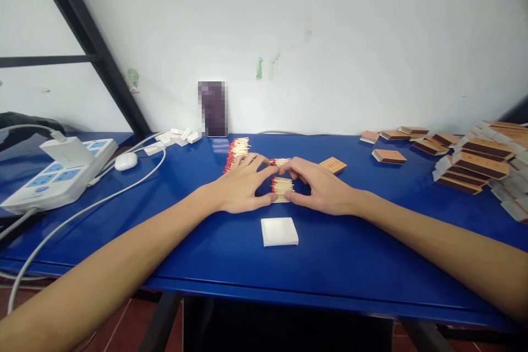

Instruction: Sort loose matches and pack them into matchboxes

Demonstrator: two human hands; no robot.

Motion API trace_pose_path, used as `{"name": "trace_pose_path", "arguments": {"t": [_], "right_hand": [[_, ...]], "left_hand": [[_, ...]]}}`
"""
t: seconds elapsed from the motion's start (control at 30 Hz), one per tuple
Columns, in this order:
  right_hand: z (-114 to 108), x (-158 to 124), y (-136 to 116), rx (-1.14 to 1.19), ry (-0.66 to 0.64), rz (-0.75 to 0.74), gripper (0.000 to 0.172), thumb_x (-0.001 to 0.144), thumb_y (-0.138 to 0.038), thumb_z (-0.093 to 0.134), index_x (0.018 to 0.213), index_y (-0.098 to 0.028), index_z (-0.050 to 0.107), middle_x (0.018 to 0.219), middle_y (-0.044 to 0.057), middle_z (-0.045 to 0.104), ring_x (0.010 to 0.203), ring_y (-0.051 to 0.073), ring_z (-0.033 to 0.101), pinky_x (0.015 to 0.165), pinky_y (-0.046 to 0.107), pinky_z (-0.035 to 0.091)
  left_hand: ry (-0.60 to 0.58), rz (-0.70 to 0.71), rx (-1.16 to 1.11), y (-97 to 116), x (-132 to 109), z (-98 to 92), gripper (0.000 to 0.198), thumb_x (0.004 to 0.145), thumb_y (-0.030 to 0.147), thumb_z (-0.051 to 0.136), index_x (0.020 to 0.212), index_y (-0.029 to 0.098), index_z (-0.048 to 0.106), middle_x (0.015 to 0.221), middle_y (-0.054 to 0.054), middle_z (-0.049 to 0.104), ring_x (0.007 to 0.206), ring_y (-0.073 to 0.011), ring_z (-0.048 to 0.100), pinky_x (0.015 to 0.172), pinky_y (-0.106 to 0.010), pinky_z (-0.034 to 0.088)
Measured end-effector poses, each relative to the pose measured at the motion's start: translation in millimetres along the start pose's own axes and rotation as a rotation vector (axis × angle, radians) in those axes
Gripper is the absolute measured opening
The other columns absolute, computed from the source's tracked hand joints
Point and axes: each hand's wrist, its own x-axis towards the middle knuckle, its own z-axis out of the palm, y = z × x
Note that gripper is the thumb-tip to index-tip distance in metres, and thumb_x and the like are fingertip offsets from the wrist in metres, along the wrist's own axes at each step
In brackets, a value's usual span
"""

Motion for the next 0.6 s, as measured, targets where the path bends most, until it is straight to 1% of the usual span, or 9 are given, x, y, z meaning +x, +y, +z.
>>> {"name": "trace_pose_path", "arguments": {"t": [0.17,0.3,0.37,0.47,0.6], "right_hand": [[-0.2,0.4,-0.1,-0.001,-0.013,-0.007,0.035,0.087,-0.042,0.058,0.114,-0.021,0.051,0.093,0.005,0.057,0.079,0.020,0.051,0.070,0.034,0.041],[-0.4,0.7,-1.4,-0.002,-0.018,0.005,0.033,0.085,-0.038,0.060,0.113,-0.021,0.051,0.095,0.005,0.057,0.079,0.019,0.052,0.070,0.034,0.041],[-0.5,0.9,-1.7,0.003,-0.027,0.010,0.033,0.086,-0.039,0.059,0.113,-0.021,0.052,0.095,0.005,0.057,0.079,0.019,0.052,0.070,0.034,0.041],[-0.6,1.2,-1.8,0.003,-0.028,0.017,0.034,0.086,-0.040,0.059,0.114,-0.021,0.052,0.094,0.004,0.057,0.078,0.019,0.051,0.068,0.034,0.041],[-0.6,1.4,-2.1,-0.001,-0.025,0.023,0.032,0.086,-0.038,0.059,0.112,-0.021,0.052,0.093,0.004,0.056,0.077,0.019,0.051,0.068,0.033,0.040]], "left_hand": [[-0.020,-0.025,-0.006,1.3,-0.2,-1.5,0.058,0.091,0.055,0.047,0.139,0.022,0.044,0.129,-0.014,0.046,0.122,-0.0324,0.038,0.104,-0.055,0.033],[-0.030,-0.026,-0.013,1.3,-0.3,-1.6,0.062,0.090,0.058,0.049,0.139,0.021,0.043,0.129,-0.014,0.046,0.122,-0.0327,0.038,0.104,-0.055,0.033],[-0.025,-0.020,-0.023,0.9,-0.5,-1.3,0.059,0.092,0.058,0.045,0.139,0.022,0.043,0.129,-0.014,0.046,0.122,-0.0320,0.039,0.104,-0.055,0.033],[-0.021,-0.023,-0.034,0.3,-0.9,-0.7,0.054,0.096,0.055,0.038,0.138,0.023,0.044,0.129,-0.014,0.046,0.122,-0.0313,0.038,0.105,-0.055,0.033],[-0.028,-0.025,-0.017,0.5,-1.1,-0.3,0.050,0.096,0.049,0.041,0.138,0.022,0.045,0.130,-0.014,0.046,0.123,-0.0314,0.038,0.105,-0.054,0.033]]}}
